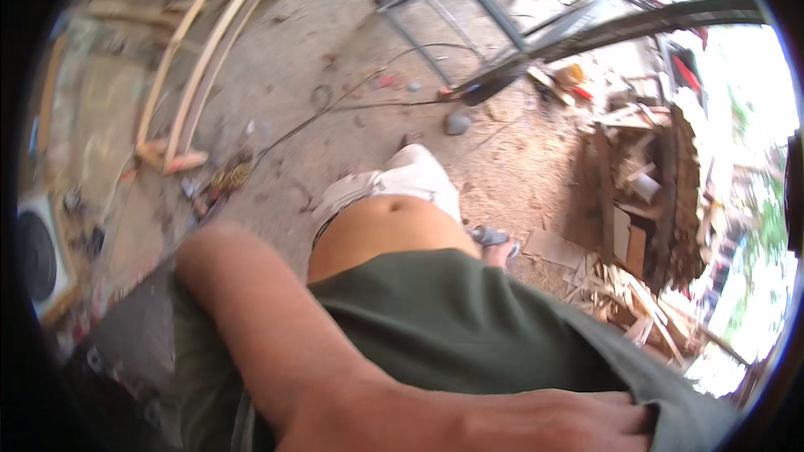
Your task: The person uses a power grinder to smooth the edges and joints of a metal cart frame.
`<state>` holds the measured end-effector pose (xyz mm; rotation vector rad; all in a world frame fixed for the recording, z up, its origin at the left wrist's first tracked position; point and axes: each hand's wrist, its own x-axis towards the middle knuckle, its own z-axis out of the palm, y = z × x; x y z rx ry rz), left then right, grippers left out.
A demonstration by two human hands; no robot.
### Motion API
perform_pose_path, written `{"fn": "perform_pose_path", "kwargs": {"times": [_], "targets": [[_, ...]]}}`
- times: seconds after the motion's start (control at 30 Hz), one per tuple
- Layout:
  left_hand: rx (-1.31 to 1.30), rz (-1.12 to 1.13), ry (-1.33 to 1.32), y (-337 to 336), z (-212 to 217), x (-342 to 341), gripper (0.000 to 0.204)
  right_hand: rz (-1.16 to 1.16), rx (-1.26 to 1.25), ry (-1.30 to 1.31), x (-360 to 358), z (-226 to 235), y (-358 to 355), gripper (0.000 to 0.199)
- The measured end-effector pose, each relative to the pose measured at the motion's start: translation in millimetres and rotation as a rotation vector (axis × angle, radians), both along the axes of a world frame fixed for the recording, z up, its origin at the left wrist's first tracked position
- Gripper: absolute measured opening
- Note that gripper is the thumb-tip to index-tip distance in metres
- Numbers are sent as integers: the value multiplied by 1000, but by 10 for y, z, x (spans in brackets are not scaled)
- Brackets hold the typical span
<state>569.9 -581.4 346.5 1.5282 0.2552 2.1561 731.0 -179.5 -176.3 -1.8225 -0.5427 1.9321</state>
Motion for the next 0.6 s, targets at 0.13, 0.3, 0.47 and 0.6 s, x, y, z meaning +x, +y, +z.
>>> {"fn": "perform_pose_path", "kwargs": {"times": [0.13,0.3,0.47,0.6], "targets": [[-2,-182,9,-19,-28,101,31,-246,95,-110,483,37,-384,45],[-51,-379,54,23,-22,104,31,-465,188,-159,728,191,-397,52],[-146,-496,116,135,-34,96,31,-549,232,-186,644,323,-351,61],[-205,-523,128,84,-113,6,31,-552,244,-222,473,542,-332,65]]}}
